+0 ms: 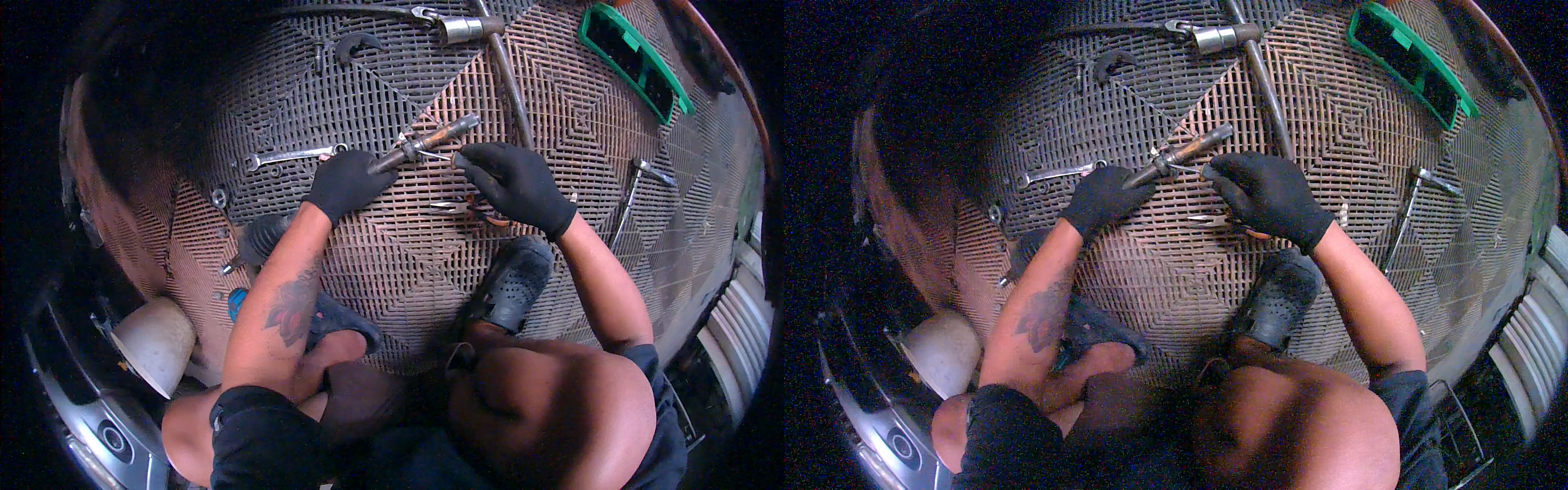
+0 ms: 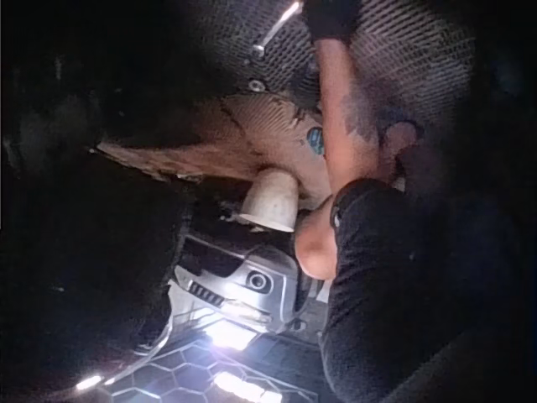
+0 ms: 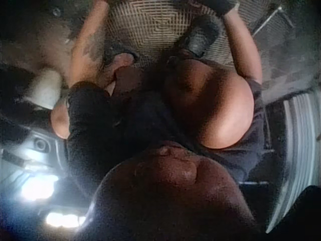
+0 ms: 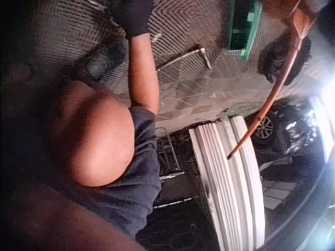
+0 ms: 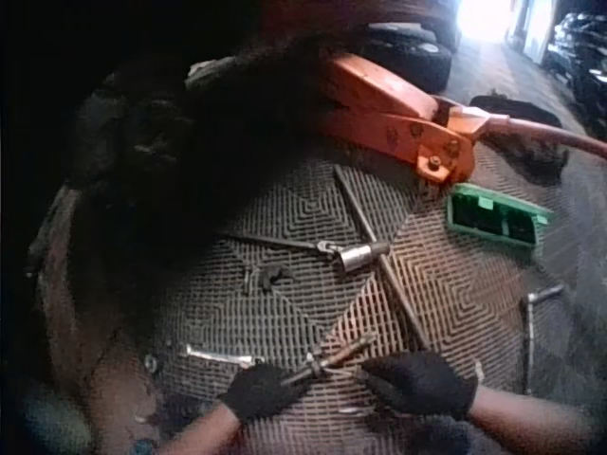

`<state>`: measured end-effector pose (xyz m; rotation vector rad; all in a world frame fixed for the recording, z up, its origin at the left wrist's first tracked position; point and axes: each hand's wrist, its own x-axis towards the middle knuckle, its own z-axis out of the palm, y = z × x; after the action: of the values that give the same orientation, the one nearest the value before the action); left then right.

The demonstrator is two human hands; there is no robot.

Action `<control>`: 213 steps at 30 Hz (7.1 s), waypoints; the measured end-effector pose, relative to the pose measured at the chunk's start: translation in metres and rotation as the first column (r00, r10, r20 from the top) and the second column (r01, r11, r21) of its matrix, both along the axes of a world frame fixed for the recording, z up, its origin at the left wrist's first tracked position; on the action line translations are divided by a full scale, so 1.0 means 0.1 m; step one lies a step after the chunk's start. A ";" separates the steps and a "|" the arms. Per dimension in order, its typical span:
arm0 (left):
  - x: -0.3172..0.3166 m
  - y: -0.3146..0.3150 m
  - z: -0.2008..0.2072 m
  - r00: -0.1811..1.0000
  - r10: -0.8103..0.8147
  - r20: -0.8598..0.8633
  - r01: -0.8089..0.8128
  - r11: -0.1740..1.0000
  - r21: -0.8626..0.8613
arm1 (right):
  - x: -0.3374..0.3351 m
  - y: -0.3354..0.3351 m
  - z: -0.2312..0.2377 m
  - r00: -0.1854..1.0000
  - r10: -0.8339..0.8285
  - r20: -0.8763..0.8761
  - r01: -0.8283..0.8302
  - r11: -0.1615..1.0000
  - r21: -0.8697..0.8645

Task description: The person works on a steering rack component on the floor, using pliers to loosen a metal clamp and then using a metal bar to slide a rubber boot along the shaft.

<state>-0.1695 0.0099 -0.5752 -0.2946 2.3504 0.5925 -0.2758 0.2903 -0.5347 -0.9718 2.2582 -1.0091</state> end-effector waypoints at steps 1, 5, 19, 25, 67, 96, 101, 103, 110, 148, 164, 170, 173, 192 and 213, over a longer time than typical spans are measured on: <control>0.03 -0.01 -0.01 0.999 -0.035 -0.017 0.035 0.999 -0.028 | -0.01 0.01 -0.01 1.000 0.010 -0.025 -0.010 1.000 0.002; 0.07 0.02 0.01 0.995 -0.020 -0.094 0.018 1.000 -0.024 | -0.06 -0.02 0.02 0.985 0.082 -0.149 -0.078 0.996 0.035; 0.28 -0.04 -0.25 0.849 -0.146 -0.507 0.147 0.988 -0.039 | -0.84 -0.39 -0.06 0.879 0.475 0.051 -0.478 0.875 0.083; 0.29 -0.06 -0.25 0.817 -0.136 -0.560 0.140 0.989 -0.037 | -0.80 -0.37 -0.26 0.780 0.506 -0.369 -0.520 0.851 0.067; 0.29 -0.13 -0.32 0.850 -0.165 -0.501 0.172 0.985 -0.033 | -0.40 -0.40 -0.31 0.935 0.332 -0.120 -0.313 0.937 0.155; 0.16 -0.09 -0.17 0.939 -0.084 -0.332 0.083 0.996 -0.019 | 0.04 -0.79 -0.32 0.698 -0.084 0.711 -0.014 0.991 0.130; 0.18 -0.07 -0.16 0.958 -0.077 -0.278 0.074 0.997 -0.020 | 0.10 -0.63 -0.13 0.958 0.089 0.272 -0.109 0.992 0.061; 0.19 -0.07 -0.16 0.958 -0.088 -0.272 0.083 0.996 -0.032 | 0.07 -0.49 -0.06 0.968 0.087 0.236 -0.115 0.987 0.109; 0.19 -0.17 -0.09 0.981 -0.079 -0.176 0.073 0.997 -0.040 | 0.07 -0.16 -0.01 0.956 -0.150 -0.253 0.201 0.962 0.186; 0.60 -0.85 -0.03 0.973 -0.207 -0.099 0.222 0.956 0.192 | 0.65 -0.07 0.07 0.907 -0.354 -0.229 0.392 0.908 0.149; 0.47 -1.05 -0.07 0.988 -0.150 0.038 0.140 0.972 0.190 | 0.45 0.42 -0.18 0.875 0.392 -0.285 -0.219 0.845 0.488; 0.60 -1.10 -0.07 0.992 -0.105 0.076 0.085 0.968 0.236 | 0.45 0.19 0.06 0.985 0.174 0.023 -0.171 0.926 0.337; 0.61 -1.02 -0.08 0.971 -0.237 -0.042 0.240 0.963 0.119 | 0.55 0.00 0.33 0.990 0.005 0.138 -0.041 0.963 0.265; 0.22 -0.34 0.95 0.909 -0.299 -0.289 0.344 0.931 0.122 | 0.53 -0.33 0.44 0.891 -0.260 -0.372 0.264 0.964 -0.041; 0.36 -0.60 0.96 0.816 -0.380 -0.436 0.498 0.844 0.197 | 0.55 -0.24 0.28 0.935 -0.342 -0.094 0.338 0.939 -0.061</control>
<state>-0.1336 -0.0501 -0.4794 0.5569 2.5158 0.8154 -0.2210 0.2662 -0.5067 -0.6740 2.5596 -1.1790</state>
